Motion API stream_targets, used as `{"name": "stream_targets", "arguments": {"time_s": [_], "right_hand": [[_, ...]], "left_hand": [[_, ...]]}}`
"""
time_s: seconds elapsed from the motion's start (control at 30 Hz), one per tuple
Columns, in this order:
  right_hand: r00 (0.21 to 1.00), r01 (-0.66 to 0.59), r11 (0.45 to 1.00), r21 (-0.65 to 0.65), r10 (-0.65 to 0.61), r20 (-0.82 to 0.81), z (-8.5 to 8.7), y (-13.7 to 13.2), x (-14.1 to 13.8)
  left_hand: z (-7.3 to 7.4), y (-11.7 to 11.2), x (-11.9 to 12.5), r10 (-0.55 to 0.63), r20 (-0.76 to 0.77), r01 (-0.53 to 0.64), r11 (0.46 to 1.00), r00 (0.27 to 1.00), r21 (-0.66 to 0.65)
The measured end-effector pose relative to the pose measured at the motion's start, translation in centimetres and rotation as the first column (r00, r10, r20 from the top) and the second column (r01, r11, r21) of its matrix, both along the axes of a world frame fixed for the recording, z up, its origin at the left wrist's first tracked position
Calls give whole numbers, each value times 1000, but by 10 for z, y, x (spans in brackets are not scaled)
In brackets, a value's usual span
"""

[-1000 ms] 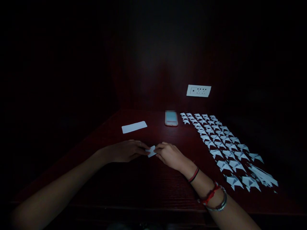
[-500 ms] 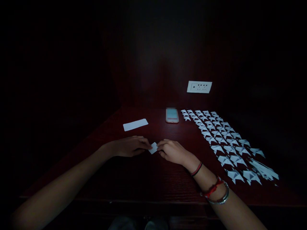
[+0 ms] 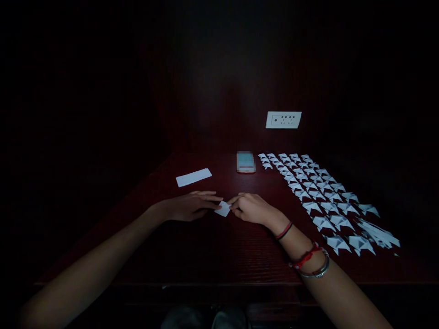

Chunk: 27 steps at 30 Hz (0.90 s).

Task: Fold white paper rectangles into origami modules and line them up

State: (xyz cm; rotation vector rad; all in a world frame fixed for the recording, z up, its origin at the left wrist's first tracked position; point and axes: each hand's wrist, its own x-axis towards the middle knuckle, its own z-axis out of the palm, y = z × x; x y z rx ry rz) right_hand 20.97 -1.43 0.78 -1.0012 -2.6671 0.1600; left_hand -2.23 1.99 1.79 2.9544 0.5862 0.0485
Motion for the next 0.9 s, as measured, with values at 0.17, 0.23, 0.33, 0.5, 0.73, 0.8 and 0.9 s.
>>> {"name": "stream_targets", "arguments": {"time_s": [0.17,0.23,0.33,0.5,0.73,0.8,0.9], "right_hand": [[1000,22,999,38,-21,-18,-3,1,-2],[999,34,998,57,-33,-19,-2,0,-4],[997,73,995,74,-73,-10,-1,-2,-6],[999,46,994,102,-49,23,-3,-4,-9],[997,24,995,101,-30,67,-4,-3,-8],[998,8,998,69,-12,62,-2,-3,-7],[1000,-6,1000,14,6,18,-1,-2,-6]], "left_hand": [[-3,-2,2,38,4,-38,999,999,-31],[-3,-4,4,53,16,-53,999,998,-12],[-1,-6,6,55,23,-55,998,998,22],[0,-9,8,56,33,-58,996,998,63],[-5,-9,12,95,45,-99,988,994,117],[-5,-10,13,112,44,-117,985,993,124],[-5,-11,13,124,33,-127,984,992,126]]}}
